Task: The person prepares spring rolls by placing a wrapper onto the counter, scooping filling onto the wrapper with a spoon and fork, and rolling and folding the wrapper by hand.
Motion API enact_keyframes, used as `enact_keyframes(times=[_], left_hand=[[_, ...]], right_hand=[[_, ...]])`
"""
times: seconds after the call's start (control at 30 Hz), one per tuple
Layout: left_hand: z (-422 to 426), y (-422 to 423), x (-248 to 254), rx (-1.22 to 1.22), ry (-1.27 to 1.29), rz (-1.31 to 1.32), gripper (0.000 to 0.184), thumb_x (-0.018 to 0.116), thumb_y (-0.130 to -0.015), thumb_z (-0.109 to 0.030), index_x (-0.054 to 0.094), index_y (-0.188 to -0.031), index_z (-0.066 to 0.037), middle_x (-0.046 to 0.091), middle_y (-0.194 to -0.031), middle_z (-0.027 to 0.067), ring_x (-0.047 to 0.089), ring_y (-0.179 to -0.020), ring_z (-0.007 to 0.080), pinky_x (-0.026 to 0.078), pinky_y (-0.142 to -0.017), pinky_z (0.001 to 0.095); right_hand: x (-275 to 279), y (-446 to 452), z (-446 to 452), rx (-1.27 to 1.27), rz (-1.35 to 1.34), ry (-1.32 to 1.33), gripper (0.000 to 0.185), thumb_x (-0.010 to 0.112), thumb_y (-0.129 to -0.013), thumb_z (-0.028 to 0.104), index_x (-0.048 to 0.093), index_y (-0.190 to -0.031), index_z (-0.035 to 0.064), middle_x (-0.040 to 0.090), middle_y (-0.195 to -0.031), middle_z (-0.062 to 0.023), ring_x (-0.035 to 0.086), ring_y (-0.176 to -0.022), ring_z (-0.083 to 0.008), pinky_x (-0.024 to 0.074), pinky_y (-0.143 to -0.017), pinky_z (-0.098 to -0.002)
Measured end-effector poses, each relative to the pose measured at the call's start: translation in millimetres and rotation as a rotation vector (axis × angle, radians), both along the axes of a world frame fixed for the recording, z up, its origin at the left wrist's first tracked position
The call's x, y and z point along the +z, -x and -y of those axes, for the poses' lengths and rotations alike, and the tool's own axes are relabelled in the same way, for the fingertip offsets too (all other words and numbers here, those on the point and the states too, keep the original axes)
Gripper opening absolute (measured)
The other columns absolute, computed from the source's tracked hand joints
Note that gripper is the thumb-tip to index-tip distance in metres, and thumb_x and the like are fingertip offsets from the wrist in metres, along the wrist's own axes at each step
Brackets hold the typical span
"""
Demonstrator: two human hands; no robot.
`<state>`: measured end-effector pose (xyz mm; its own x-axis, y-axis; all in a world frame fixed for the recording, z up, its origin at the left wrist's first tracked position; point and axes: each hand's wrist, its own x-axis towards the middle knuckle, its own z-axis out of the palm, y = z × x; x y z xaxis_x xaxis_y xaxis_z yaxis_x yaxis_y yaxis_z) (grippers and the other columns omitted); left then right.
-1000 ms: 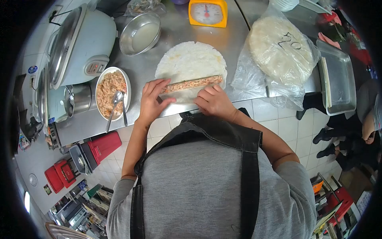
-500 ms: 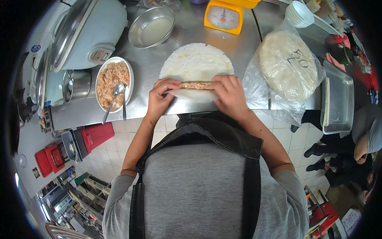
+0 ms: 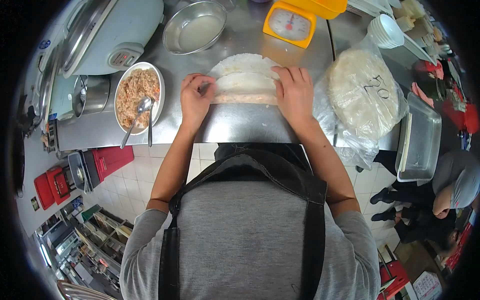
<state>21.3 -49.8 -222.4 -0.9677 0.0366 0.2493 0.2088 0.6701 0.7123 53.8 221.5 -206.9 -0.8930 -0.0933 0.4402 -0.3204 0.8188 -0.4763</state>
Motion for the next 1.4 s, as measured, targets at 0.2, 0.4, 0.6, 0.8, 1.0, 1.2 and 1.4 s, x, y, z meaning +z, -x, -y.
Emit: enact_keyframes(times=[0.2, 0.4, 0.6, 0.8, 1.0, 1.2, 1.4], left_hand=[[-2, -20, 15, -0.360, 0.054, -0.125, 0.027, 0.071, -0.086, -0.006, 0.073, -0.112, -0.010, 0.065, -0.119, 0.0084, 0.059, -0.108, 0.0297, 0.048, -0.093, 0.0430], [-21, -26, 15, -0.517, 0.285, -0.178, 0.040, 0.076, -0.085, -0.022, 0.068, -0.122, -0.010, 0.064, -0.122, 0.0066, 0.056, -0.116, 0.0282, 0.045, -0.097, 0.0427], [-17, -26, 20, -0.537, 0.293, -0.104, 0.042, 0.080, -0.081, -0.021, 0.069, -0.120, -0.009, 0.064, -0.117, 0.0066, 0.058, -0.112, 0.0271, 0.045, -0.097, 0.0409], [-8, -26, 16, -0.507, 0.220, -0.126, 0.038, 0.081, -0.076, -0.009, 0.072, -0.113, -0.008, 0.066, -0.112, 0.0076, 0.062, -0.106, 0.0293, 0.051, -0.093, 0.0405], [-3, -32, 18, -0.502, 0.231, -0.162, 0.037, 0.080, -0.076, -0.006, 0.072, -0.111, -0.008, 0.067, -0.110, 0.0070, 0.063, -0.104, 0.0286, 0.054, -0.092, 0.0406], [0, -34, 13, -0.497, 0.244, -0.209, 0.037, 0.079, -0.077, -0.007, 0.073, -0.113, -0.009, 0.068, -0.110, 0.0053, 0.063, -0.103, 0.0270, 0.053, -0.092, 0.0400], [2, -31, 12, -0.521, 0.286, -0.179, 0.038, 0.079, -0.077, -0.009, 0.073, -0.114, -0.008, 0.067, -0.114, 0.0054, 0.062, -0.107, 0.0263, 0.053, -0.093, 0.0400]], right_hand=[[5, -40, 32, 0.273, -0.025, -0.085, 0.053, 0.076, -0.082, 0.014, 0.062, -0.132, 0.0068, 0.060, -0.125, -0.0103, 0.056, -0.113, -0.0316, 0.0441, -0.097, -0.0449], [-2, -44, 27, 0.200, 0.102, -0.166, 0.061, 0.076, -0.084, 0.020, 0.057, -0.140, 0.0067, 0.056, -0.131, -0.0134, 0.053, -0.119, -0.0332, 0.0397, -0.103, -0.0465], [-1, -51, 20, 0.167, 0.135, -0.197, 0.055, 0.074, -0.084, 0.017, 0.059, -0.137, 0.0077, 0.059, -0.125, -0.0121, 0.054, -0.116, -0.0324, 0.0399, -0.100, -0.0464], [-4, -56, 17, 0.111, 0.100, -0.166, 0.046, 0.073, -0.084, 0.012, 0.065, -0.128, 0.0088, 0.062, -0.123, -0.0102, 0.056, -0.114, -0.0318, 0.0409, -0.097, -0.0442], [-3, -60, 12, 0.105, 0.079, -0.170, 0.043, 0.073, -0.083, 0.009, 0.066, -0.125, 0.0089, 0.064, -0.120, -0.0099, 0.057, -0.112, -0.0321, 0.0414, -0.095, -0.0439], [-3, -66, 12, 0.113, 0.054, -0.154, 0.042, 0.072, -0.084, 0.007, 0.066, -0.126, 0.0085, 0.064, -0.121, -0.0108, 0.057, -0.111, -0.0324, 0.0423, -0.094, -0.0441], [-7, -67, 8, 0.073, 0.174, -0.152, 0.042, 0.073, -0.084, 0.009, 0.066, -0.126, 0.0079, 0.063, -0.120, -0.0109, 0.057, -0.112, -0.0327, 0.0431, -0.096, -0.0446]])
